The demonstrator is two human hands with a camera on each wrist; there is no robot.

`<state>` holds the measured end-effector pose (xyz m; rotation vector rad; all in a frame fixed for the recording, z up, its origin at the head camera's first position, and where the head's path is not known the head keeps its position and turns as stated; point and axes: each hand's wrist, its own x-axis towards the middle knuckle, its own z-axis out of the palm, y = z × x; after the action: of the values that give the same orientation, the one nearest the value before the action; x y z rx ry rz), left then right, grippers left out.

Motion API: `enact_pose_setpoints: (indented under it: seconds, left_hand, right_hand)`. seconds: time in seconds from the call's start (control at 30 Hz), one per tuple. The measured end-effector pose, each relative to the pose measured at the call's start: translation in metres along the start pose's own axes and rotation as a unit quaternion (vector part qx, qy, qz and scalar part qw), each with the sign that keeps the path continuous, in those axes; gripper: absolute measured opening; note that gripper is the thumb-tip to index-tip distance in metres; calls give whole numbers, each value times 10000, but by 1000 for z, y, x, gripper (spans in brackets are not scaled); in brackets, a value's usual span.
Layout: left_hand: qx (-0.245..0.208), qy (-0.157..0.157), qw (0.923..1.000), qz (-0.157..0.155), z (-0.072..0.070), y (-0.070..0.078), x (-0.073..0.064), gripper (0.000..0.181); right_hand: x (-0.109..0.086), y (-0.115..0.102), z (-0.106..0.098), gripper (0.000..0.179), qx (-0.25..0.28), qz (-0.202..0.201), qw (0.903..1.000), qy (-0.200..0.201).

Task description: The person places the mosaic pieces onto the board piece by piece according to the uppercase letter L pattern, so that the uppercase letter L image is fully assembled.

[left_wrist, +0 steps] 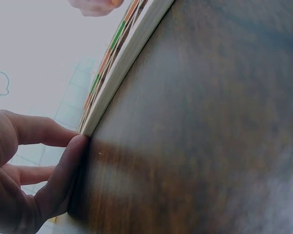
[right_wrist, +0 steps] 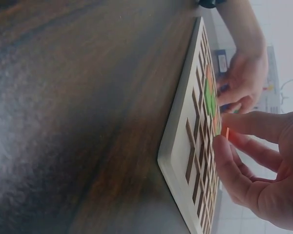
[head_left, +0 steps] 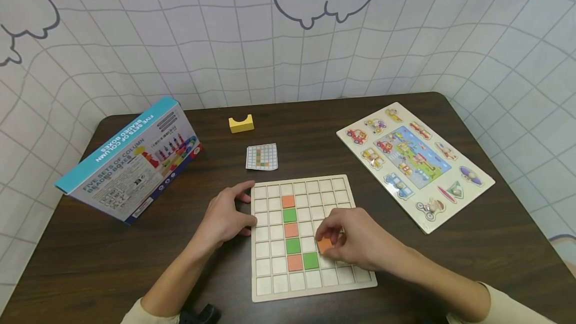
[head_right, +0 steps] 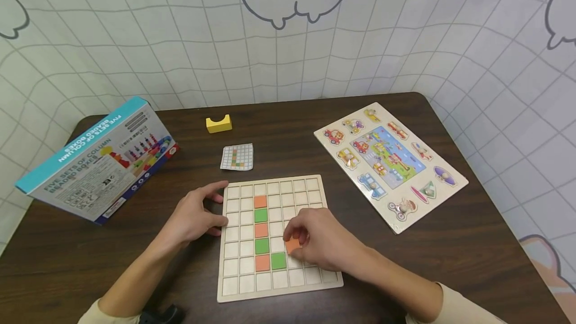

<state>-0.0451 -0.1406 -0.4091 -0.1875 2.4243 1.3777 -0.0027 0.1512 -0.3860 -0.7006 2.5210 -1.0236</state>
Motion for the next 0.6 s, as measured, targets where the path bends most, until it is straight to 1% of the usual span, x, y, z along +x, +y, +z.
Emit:
enact_pose_setpoints:
  seconds: [0.2,0.6]
  left_hand:
    - [-7,19,10000,-45,0,1,0,86]
    - [37,4,9999,-130,0,2,0,86]
  right_hand:
    - [-3,0,0,22,72,82,9998,-135]
    - [-6,1,7,25,112,115,9996,-225]
